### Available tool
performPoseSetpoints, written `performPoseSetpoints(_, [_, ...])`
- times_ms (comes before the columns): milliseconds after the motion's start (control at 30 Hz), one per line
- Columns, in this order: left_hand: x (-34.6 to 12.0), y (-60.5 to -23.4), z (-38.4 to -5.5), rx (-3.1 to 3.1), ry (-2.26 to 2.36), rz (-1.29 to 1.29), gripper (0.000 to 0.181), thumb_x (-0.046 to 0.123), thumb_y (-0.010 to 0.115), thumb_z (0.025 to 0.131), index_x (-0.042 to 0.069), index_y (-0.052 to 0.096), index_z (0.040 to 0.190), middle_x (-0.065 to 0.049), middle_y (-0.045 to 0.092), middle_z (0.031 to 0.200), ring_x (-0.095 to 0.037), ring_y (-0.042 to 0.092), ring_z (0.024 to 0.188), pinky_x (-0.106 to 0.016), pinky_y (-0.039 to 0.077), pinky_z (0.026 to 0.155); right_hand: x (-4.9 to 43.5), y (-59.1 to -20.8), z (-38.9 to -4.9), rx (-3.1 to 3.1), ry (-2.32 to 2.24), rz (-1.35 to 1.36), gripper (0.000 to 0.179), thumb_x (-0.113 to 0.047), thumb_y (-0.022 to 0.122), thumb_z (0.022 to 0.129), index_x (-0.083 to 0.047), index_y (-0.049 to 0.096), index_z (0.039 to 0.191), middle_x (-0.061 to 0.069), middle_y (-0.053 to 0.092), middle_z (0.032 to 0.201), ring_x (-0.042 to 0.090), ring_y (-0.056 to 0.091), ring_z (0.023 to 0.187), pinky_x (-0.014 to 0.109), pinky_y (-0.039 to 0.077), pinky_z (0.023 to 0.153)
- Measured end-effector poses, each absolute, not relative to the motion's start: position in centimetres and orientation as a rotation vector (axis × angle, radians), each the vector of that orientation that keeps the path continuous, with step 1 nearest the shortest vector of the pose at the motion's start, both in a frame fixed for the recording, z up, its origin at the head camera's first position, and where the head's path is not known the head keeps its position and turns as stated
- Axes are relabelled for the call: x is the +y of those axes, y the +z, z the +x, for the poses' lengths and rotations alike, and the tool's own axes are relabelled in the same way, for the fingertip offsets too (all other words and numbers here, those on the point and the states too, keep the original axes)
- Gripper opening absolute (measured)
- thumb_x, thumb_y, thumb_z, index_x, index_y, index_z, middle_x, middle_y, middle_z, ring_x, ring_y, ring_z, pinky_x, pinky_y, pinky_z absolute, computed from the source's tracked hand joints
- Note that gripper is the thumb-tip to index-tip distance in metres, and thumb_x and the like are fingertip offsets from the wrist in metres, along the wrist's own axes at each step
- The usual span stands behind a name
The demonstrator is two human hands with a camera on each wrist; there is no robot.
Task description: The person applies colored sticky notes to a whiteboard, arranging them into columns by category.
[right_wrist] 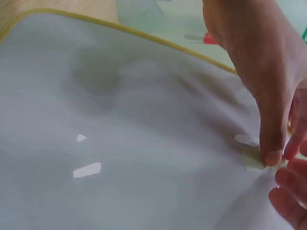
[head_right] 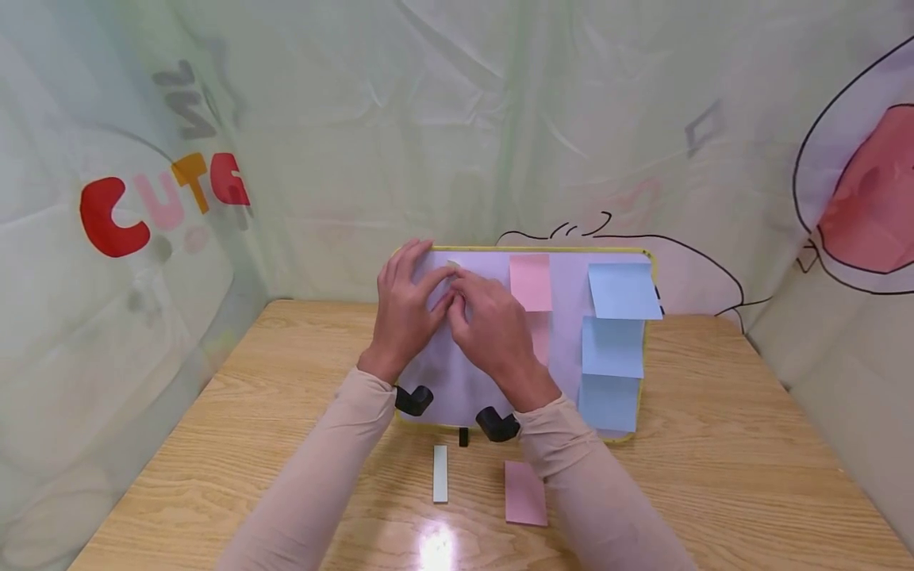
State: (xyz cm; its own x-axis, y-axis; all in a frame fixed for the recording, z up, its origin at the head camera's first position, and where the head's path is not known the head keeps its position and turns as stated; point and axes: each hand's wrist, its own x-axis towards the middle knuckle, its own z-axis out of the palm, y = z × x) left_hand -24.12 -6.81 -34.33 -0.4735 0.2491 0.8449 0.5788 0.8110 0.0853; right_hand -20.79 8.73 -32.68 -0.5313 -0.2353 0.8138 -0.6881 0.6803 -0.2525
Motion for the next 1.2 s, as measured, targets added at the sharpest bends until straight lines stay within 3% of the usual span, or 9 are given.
performPoseSetpoints(133, [-6.8,-34.7,-24.1,-2.060,-0.469,-0.604,0.025,0.029,0.074,0.092,0.019,0.076,0.114,-0.014,0.048,0.143,-0.031,0.037,0.139,-0.053,0.033,0.107,8.8,-32.4,-21.4,-2.059,0.731,0.730,0.023,0.003,0.061,0.088,0.005,0.071,0.108,0.017,0.070,0.117,0.034,0.066,0.102,0.046,0.055,0.083])
performPoseSetpoints(433, [-6.9,-35.1,-24.1,-2.051,-0.455,-0.580,0.028,0.032,0.071,0.093,0.023,0.076,0.120,-0.014,0.045,0.139,-0.033,0.039,0.131,-0.047,0.036,0.105,9.0,-31.8,-21.9,-2.071,0.606,0.766,0.030,0.003,0.062,0.085,0.003,0.070,0.114,0.014,0.069,0.122,0.032,0.061,0.104,0.044,0.056,0.072])
performPoseSetpoints(800, [-6.8,-36.1,-23.8,-2.049,-0.399,-0.558,0.033,0.034,0.069,0.095,0.022,0.073,0.125,-0.011,0.050,0.119,-0.030,0.047,0.104,-0.045,0.040,0.082,9.7,-32.0,-21.7,-2.074,0.410,0.759,0.027,-0.001,0.064,0.084,0.004,0.070,0.109,0.014,0.070,0.119,0.032,0.063,0.103,0.044,0.055,0.080])
performPoseSetpoints(1200, [-7.1,-37.2,-23.7,-2.042,-0.407,-0.508,0.032,0.035,0.069,0.094,0.025,0.073,0.124,-0.006,0.047,0.093,-0.025,0.046,0.085,-0.041,0.038,0.070,9.5,-31.7,-23.0,-2.010,0.157,0.972,0.032,-0.005,0.066,0.086,0.003,0.066,0.117,0.016,0.064,0.132,0.029,0.058,0.125,0.048,0.047,0.099])
